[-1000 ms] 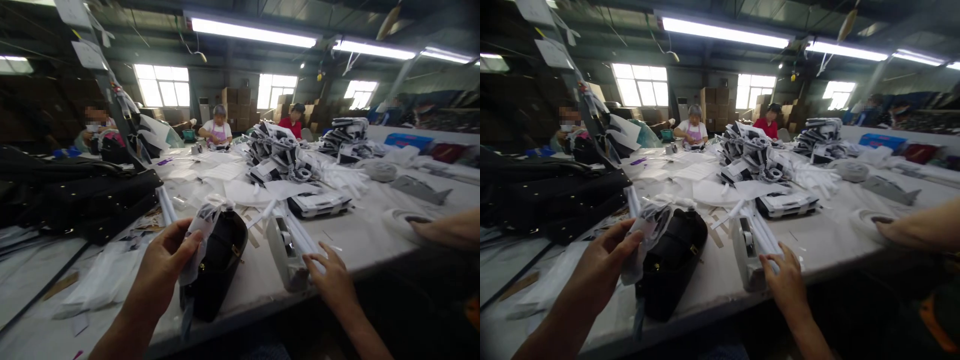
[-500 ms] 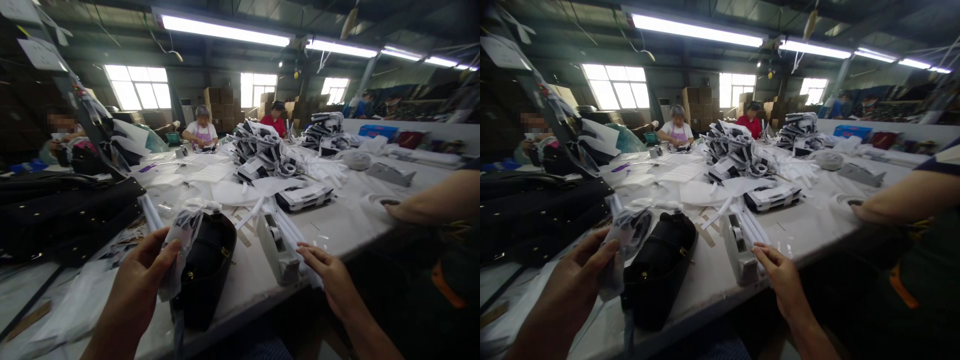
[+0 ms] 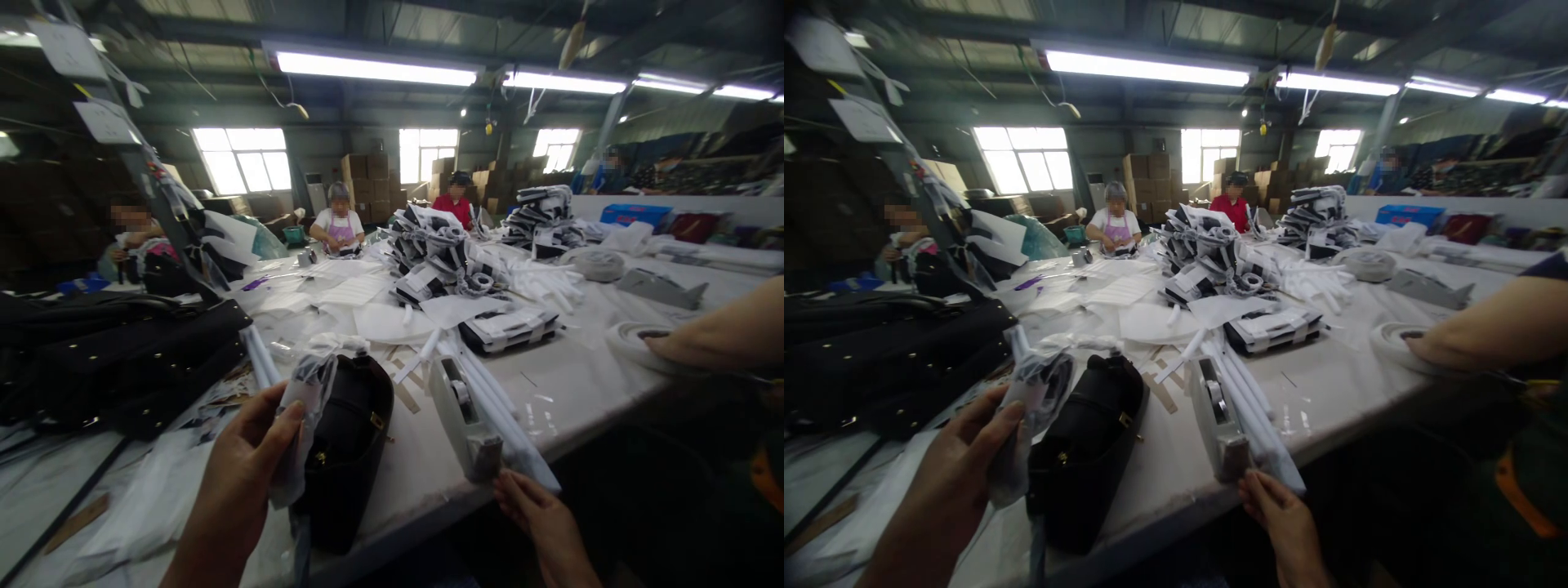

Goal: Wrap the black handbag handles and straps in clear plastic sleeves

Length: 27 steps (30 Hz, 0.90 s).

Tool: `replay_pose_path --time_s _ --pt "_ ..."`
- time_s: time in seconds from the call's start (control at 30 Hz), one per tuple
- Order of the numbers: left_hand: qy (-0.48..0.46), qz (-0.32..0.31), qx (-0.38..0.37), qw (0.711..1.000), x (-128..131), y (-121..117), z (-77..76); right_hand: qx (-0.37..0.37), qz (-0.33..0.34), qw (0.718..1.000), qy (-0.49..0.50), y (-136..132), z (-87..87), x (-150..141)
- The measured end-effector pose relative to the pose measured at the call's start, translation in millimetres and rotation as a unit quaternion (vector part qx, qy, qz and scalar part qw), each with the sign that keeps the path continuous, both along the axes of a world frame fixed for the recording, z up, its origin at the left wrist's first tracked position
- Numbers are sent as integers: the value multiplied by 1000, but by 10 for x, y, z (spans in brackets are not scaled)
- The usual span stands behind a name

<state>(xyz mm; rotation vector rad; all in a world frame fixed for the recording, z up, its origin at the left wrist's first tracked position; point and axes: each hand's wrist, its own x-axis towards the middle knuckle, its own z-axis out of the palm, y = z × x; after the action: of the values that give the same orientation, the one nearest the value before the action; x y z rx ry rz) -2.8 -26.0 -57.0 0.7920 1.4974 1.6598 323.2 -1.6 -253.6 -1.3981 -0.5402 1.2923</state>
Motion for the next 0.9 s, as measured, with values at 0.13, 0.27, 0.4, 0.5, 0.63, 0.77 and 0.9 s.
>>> replay_pose_path --time_s 0.13,0.27,0.4,0.5,0.63,0.77,0.9 --pt "47 -18 23 998 45 2 2 74 103 991 -49 -83 307 -303" --pt "102 -31 35 994 83 -10 -12 266 236 933 -60 -95 1173 -838" --pt "169 -29 52 984 108 -30 -8 380 353 853 -52 53 1858 -1325" --pt "207 -55 58 975 98 -37 -5 382 372 842 -85 199 2013 -1571" --pt "226 -38 68 971 72 -35 -22 344 354 858 -142 303 1994 -1726" --pt "229 -53 67 970 48 -51 -25 317 372 853 -182 343 1983 -1712" --pt "201 -69 60 975 31 -93 20 283 413 850 -164 381 1998 -1656"
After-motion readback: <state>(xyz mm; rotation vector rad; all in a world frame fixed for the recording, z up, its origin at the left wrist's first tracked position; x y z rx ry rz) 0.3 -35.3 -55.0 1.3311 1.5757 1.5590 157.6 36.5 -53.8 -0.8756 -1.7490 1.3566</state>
